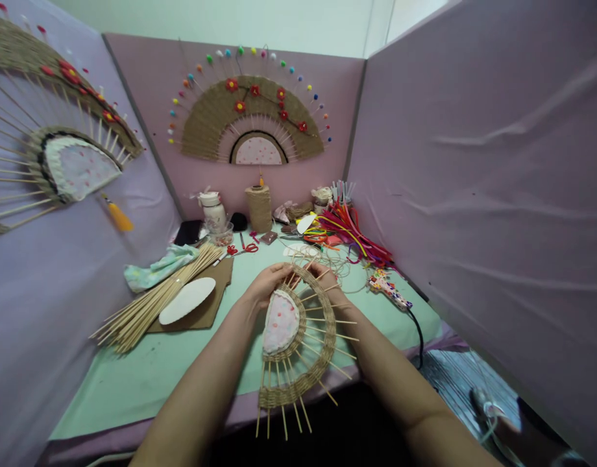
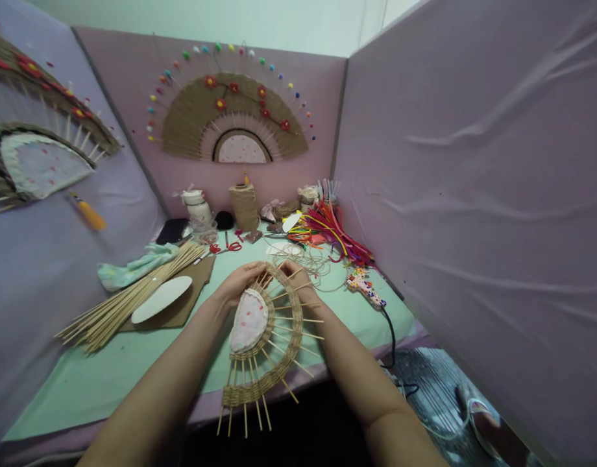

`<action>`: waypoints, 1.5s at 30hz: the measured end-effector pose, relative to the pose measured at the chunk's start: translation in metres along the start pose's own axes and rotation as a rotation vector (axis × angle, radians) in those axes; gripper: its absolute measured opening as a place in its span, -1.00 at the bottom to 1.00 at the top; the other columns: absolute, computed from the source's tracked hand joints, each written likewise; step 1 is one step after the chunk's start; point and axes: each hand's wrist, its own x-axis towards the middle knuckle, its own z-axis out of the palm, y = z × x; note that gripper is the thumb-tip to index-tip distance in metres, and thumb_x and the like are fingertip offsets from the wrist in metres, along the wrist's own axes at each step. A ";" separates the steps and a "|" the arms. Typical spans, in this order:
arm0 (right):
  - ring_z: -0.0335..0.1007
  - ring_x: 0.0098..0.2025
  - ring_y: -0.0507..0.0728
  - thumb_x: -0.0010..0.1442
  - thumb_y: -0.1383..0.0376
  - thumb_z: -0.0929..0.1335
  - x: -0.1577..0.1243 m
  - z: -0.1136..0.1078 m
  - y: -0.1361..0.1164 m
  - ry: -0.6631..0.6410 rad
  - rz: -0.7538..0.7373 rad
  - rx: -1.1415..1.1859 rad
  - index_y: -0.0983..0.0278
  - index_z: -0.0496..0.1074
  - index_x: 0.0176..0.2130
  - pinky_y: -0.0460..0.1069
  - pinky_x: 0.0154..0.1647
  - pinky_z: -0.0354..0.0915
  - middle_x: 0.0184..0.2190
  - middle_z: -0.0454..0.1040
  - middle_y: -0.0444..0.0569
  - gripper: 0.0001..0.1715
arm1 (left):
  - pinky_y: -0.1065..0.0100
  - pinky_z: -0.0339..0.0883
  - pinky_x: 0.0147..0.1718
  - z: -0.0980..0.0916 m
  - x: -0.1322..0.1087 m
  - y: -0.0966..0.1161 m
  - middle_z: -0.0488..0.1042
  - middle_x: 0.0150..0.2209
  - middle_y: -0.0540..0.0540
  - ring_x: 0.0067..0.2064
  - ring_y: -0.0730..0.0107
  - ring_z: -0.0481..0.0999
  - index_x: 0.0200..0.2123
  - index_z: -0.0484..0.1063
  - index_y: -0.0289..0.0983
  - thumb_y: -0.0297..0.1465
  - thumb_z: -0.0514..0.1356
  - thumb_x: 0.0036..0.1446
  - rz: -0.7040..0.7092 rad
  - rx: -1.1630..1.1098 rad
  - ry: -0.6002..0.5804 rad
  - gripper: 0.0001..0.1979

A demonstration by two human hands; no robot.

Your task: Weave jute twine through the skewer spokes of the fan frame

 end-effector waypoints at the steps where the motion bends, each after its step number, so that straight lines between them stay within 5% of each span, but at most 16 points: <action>1: 0.25 -0.47 0.04 -0.07 0.16 0.43 0.001 0.000 -0.001 -0.003 0.000 0.007 0.26 0.36 -0.48 -0.04 -0.41 0.23 -0.54 0.39 -0.14 -0.75 | 0.55 0.37 -0.50 0.001 0.001 0.002 0.50 -0.53 -0.08 -0.53 0.52 0.49 -0.41 0.46 -0.41 -0.55 0.24 0.07 -0.015 -0.022 0.001 -0.97; 12: 0.22 -0.47 0.03 0.02 0.19 0.39 0.032 0.001 -0.044 -0.085 -0.208 -0.314 0.25 0.42 -0.49 -0.06 -0.41 0.16 -0.53 0.40 -0.12 -0.82 | 0.57 0.21 -0.67 -0.014 -0.015 0.001 0.44 -0.59 -0.04 -0.63 0.58 0.37 -0.39 0.46 -0.41 -0.48 0.32 -0.02 -0.094 -0.064 -0.136 -0.88; 21: 0.19 -0.49 0.05 0.05 0.12 0.37 0.030 0.012 -0.024 0.080 -0.222 -0.268 0.23 0.37 -0.50 -0.04 -0.41 0.17 -0.55 0.34 -0.12 -0.75 | 0.54 0.24 -0.60 -0.013 -0.020 0.003 0.47 -0.53 -0.02 -0.56 0.56 0.41 -0.27 0.47 -0.39 -0.59 0.31 -0.08 -0.128 -0.147 -0.148 -0.77; 29: 0.34 -0.25 0.14 0.18 0.20 0.32 0.028 0.002 -0.028 0.174 -0.466 -0.301 0.21 0.43 -0.36 0.05 -0.14 0.25 -0.35 0.43 -0.02 -0.85 | 0.53 0.23 -0.60 -0.022 -0.012 -0.005 0.45 -0.57 -0.01 -0.59 0.55 0.40 -0.21 0.48 -0.40 -0.57 0.28 -0.03 -0.179 -0.105 -0.175 -0.76; 40: 0.20 -0.48 0.05 0.08 0.08 0.37 0.033 0.007 -0.015 0.086 -0.189 -0.222 0.25 0.43 -0.42 -0.04 -0.41 0.19 -0.52 0.38 -0.11 -0.72 | 0.52 0.25 -0.57 -0.023 -0.008 -0.010 0.47 -0.55 -0.04 -0.59 0.55 0.40 -0.24 0.49 -0.41 -0.55 0.33 -0.06 -0.172 -0.072 -0.190 -0.76; 45: 0.23 -0.47 0.04 0.04 0.06 0.38 0.035 0.005 -0.011 0.091 -0.156 -0.158 0.26 0.42 -0.43 -0.04 -0.38 0.21 -0.51 0.39 -0.11 -0.69 | 0.53 0.27 -0.56 -0.023 -0.008 -0.009 0.48 -0.54 -0.04 -0.58 0.56 0.41 -0.24 0.50 -0.41 -0.55 0.34 -0.07 -0.149 -0.062 -0.178 -0.75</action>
